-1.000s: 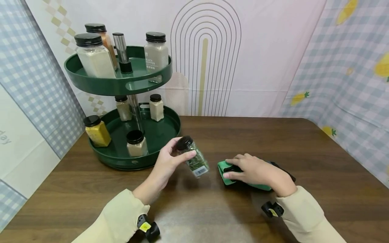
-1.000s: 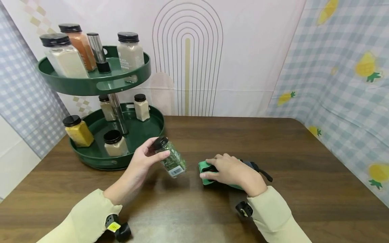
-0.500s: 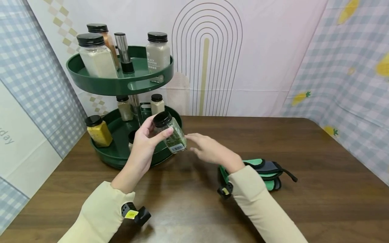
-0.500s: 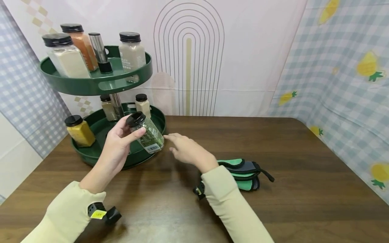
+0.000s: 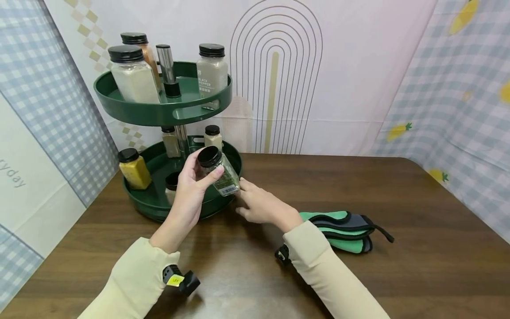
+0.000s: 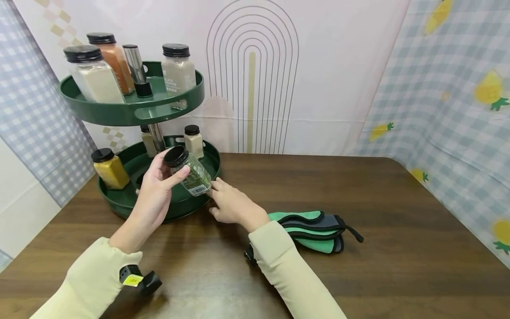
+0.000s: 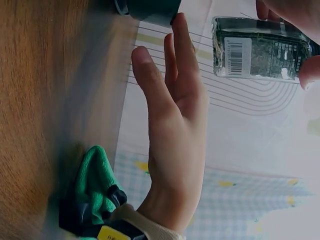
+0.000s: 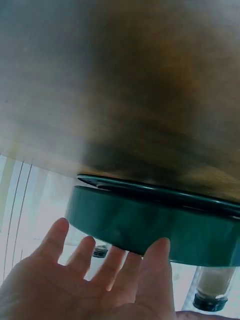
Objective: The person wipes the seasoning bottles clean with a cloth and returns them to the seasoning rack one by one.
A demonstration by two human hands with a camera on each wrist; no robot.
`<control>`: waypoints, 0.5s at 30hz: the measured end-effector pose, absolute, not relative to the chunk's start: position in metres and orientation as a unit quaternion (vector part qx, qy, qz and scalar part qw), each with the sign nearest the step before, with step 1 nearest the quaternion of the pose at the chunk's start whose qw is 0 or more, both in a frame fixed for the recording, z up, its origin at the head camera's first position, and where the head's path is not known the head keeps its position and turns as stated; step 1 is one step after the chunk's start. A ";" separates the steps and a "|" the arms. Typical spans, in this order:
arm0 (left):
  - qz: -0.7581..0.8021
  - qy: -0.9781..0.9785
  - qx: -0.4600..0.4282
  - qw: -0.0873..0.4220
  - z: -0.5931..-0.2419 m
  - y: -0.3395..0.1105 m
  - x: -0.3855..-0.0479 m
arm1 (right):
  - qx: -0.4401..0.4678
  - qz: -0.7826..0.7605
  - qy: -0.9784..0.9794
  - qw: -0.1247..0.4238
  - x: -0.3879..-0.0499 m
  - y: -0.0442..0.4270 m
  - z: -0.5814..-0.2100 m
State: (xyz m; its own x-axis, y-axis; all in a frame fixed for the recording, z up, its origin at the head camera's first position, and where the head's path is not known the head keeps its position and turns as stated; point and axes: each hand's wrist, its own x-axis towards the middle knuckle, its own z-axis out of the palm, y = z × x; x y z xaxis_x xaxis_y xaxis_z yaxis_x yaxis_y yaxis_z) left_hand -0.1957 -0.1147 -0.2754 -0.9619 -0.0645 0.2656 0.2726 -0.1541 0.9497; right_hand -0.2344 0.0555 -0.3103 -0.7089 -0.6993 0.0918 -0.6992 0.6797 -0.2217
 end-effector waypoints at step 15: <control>-0.727 -0.668 -0.031 0.158 -0.285 -0.127 -0.207 | -0.413 -0.198 0.887 0.050 -0.220 0.050 -0.310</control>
